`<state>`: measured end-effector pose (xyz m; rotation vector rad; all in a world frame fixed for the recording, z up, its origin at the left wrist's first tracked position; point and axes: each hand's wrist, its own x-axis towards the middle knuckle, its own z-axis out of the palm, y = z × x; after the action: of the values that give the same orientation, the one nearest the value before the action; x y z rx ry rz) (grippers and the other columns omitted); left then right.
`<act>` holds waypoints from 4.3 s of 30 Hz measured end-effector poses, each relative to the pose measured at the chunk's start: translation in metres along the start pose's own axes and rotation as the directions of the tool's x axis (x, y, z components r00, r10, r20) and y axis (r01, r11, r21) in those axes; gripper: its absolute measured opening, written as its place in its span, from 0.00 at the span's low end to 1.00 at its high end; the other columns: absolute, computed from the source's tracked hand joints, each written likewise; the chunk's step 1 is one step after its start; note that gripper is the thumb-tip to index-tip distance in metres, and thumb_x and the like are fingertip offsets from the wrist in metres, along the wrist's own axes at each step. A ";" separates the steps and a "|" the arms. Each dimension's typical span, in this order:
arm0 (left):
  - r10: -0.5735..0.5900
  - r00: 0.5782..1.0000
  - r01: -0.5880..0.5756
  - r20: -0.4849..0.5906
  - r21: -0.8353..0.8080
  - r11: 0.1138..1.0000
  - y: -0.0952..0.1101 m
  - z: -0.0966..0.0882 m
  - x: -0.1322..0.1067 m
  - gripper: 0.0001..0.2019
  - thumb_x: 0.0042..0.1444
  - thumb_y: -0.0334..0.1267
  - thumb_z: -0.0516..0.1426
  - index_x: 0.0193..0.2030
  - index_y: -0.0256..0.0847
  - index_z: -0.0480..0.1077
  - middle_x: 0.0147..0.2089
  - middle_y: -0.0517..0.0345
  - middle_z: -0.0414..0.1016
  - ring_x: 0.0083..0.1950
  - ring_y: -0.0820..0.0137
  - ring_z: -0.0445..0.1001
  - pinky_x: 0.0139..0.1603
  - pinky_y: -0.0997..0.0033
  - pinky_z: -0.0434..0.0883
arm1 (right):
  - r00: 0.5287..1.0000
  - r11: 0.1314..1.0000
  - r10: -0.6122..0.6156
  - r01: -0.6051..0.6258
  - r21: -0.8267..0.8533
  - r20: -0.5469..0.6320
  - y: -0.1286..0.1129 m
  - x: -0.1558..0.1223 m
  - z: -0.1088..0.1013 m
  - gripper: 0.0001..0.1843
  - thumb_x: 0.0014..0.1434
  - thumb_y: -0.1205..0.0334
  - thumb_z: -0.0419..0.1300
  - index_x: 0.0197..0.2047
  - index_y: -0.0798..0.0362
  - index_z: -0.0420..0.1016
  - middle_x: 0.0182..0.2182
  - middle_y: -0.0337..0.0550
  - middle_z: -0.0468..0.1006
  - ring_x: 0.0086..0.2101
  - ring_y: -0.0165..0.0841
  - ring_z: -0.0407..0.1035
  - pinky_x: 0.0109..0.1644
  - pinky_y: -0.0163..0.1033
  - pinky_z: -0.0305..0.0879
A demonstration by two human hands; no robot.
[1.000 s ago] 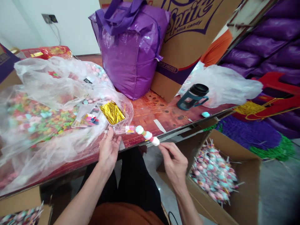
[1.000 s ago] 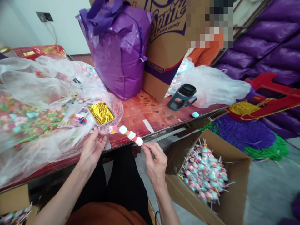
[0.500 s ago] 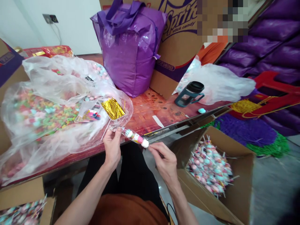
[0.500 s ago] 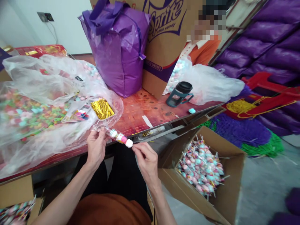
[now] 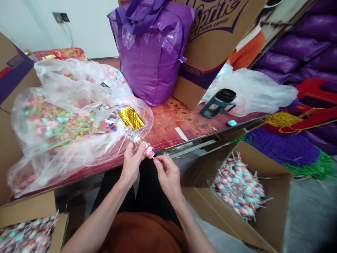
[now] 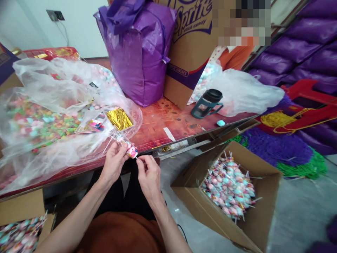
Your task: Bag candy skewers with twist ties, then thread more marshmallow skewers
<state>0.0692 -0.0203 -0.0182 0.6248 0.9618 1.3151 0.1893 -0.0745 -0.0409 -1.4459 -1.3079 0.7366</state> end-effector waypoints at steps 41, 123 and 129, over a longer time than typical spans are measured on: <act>-0.006 0.986 0.032 0.169 -0.154 0.988 0.046 -0.060 -0.034 0.13 0.56 0.42 0.66 0.45 0.38 0.75 0.26 0.62 0.67 0.28 0.73 0.67 0.35 0.69 0.71 | 0.679 0.799 0.125 -0.501 0.333 0.723 -0.046 0.030 0.053 0.20 0.61 0.49 0.59 0.23 0.53 0.71 0.17 0.37 0.69 0.18 0.25 0.58 0.22 0.32 0.52; -0.301 0.953 0.304 0.047 -0.146 0.941 0.021 -0.045 -0.026 0.19 0.41 0.41 0.74 0.33 0.34 0.73 0.23 0.65 0.64 0.21 0.84 0.53 0.22 0.82 0.51 | 0.924 0.975 -0.003 -0.082 0.206 0.382 -0.026 0.019 0.033 0.13 0.70 0.55 0.52 0.35 0.50 0.69 0.21 0.32 0.69 0.19 0.27 0.60 0.24 0.33 0.59; -0.432 0.901 0.424 0.029 -0.261 0.867 0.026 -0.045 -0.020 0.19 0.40 0.32 0.74 0.34 0.34 0.71 0.25 0.67 0.65 0.20 0.86 0.56 0.19 0.86 0.52 | 0.839 0.847 -0.511 0.529 -0.057 0.188 -0.019 0.017 0.026 0.16 0.68 0.67 0.53 0.50 0.46 0.80 0.43 0.47 0.82 0.43 0.37 0.77 0.46 0.43 0.73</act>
<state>0.0175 -0.0408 -0.0137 0.1688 0.8706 1.0266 0.1625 -0.0529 -0.0280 -1.0392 -1.7972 0.4277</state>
